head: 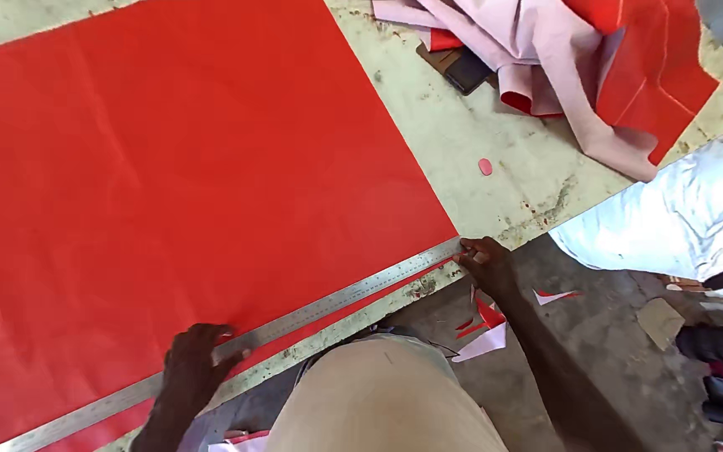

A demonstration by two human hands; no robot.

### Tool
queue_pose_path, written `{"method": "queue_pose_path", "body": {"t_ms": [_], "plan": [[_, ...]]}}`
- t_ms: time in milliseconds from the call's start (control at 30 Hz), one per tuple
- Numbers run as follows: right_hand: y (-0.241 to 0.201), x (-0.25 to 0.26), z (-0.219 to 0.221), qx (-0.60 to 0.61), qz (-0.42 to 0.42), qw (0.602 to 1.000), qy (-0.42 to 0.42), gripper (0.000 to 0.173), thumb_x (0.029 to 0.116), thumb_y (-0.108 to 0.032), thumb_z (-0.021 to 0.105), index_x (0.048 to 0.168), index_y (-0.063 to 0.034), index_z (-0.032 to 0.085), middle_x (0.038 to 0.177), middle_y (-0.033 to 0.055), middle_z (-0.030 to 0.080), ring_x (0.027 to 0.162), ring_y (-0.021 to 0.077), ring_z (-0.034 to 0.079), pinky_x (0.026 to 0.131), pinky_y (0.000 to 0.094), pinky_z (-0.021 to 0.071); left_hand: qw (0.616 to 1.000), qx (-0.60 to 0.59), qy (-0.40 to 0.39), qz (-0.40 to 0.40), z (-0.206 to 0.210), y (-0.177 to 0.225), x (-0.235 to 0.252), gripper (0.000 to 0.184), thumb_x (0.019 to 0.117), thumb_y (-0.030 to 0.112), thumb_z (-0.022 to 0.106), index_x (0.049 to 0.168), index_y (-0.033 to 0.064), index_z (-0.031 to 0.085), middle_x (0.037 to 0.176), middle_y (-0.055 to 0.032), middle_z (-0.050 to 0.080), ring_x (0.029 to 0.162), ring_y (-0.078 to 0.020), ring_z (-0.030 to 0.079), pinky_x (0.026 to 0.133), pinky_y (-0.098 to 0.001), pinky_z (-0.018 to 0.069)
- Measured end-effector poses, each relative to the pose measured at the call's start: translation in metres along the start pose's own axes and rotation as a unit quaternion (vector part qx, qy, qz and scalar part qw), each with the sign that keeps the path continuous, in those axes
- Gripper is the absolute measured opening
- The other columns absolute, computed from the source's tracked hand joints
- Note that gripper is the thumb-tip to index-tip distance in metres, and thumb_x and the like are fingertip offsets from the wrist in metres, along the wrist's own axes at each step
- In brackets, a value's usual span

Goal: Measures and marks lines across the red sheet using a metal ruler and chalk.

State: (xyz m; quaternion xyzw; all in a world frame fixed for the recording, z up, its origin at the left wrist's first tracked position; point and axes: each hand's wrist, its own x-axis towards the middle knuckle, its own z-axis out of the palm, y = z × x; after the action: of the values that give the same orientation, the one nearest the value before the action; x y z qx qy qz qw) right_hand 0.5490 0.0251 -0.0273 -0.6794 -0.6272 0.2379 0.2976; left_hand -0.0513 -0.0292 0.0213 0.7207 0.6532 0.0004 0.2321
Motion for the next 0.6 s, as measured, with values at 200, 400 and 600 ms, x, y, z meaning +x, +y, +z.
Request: {"method": "queue_pose_path", "body": {"t_ms": [200,400,600], "plan": [[0.001,0.003,-0.004,-0.012,0.014,0.999,-0.027,0.04,0.0884,-0.028,0.08,0.12,-0.0047,0.073,0.096,0.0125,0.069,0.083,0.0246,0.066,0.077,0.0492,0.0562,0.999,-0.013,-0.025,0.025,0.005,-0.022,-0.002,0.053,0.0795,0.053,0.079,0.11,0.0107,0.07,0.11,-0.012,0.066,0.107,-0.0362,0.062,0.092,-0.0618,0.0496],[-0.002,0.005,-0.007,-0.015,0.044,0.998,-0.048,0.044,0.0878,-0.03,0.08,0.124,-0.008,0.068,0.088,0.0083,0.068,0.075,0.0228,0.064,0.071,0.0496,0.0561,0.995,0.007,-0.056,0.08,-0.006,-0.024,-0.01,0.052,0.0882,0.051,0.069,0.123,0.0134,0.068,0.113,-0.0083,0.069,0.101,-0.0269,0.07,0.083,-0.0531,0.0588],[-0.004,0.003,-0.013,0.014,0.051,0.997,-0.054,0.045,0.086,-0.029,0.083,0.124,-0.0089,0.069,0.091,0.0065,0.069,0.078,0.0184,0.065,0.074,0.0445,0.0573,0.98,0.012,-0.026,0.198,-0.014,-0.019,-0.03,0.046,0.0988,0.05,0.054,0.126,0.0176,0.072,0.103,-0.0078,0.071,0.092,-0.0244,0.07,0.077,-0.0452,0.059]]}}
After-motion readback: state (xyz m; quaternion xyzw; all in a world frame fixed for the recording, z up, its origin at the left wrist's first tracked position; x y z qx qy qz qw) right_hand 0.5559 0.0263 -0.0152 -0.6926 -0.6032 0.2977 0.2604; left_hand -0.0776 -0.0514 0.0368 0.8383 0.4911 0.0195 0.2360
